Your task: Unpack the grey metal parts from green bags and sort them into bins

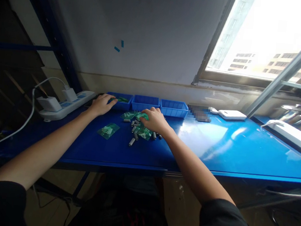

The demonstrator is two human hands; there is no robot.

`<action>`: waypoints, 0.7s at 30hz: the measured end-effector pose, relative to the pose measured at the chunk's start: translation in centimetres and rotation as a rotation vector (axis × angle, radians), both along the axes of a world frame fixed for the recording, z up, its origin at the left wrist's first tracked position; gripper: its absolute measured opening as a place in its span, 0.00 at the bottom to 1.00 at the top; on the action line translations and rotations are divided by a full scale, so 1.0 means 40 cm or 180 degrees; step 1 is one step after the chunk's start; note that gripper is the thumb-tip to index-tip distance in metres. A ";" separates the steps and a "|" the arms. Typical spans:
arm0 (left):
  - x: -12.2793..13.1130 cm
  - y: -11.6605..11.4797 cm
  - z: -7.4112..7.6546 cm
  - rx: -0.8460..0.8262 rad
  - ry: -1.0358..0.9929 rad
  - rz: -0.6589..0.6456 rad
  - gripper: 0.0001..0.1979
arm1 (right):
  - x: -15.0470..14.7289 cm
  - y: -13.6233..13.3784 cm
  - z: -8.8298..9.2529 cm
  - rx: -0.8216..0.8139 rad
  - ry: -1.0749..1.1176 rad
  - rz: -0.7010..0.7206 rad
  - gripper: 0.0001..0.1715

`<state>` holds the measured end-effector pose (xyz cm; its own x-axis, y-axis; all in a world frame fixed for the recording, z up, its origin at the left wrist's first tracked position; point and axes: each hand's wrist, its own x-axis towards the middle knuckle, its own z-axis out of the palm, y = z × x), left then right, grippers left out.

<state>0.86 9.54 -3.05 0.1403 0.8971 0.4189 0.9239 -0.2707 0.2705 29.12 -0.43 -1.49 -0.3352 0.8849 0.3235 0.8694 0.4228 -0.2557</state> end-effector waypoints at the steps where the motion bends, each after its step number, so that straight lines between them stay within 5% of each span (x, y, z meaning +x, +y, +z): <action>1: -0.002 0.000 -0.001 -0.0089 -0.0006 -0.0016 0.26 | 0.005 0.005 -0.003 -0.0046 -0.0067 -0.0005 0.25; 5: 0.001 -0.006 0.006 -0.0166 0.0058 -0.0043 0.25 | 0.014 0.020 -0.015 -0.0177 -0.0211 -0.0037 0.26; 8: 0.021 -0.027 0.013 0.0319 0.0133 0.0015 0.22 | 0.014 0.024 -0.019 -0.0169 -0.0211 -0.0121 0.26; 12: 0.076 -0.069 0.028 0.0782 0.0155 -0.0524 0.17 | 0.019 0.031 -0.024 -0.0136 -0.0191 -0.0148 0.26; 16: 0.137 -0.105 0.031 -0.0092 0.0443 -0.1277 0.17 | 0.023 0.042 -0.035 -0.0163 -0.0303 -0.0091 0.24; 21: 0.156 -0.123 0.025 -0.0616 0.0716 -0.1212 0.14 | 0.020 0.044 -0.041 -0.0077 -0.0310 -0.0059 0.23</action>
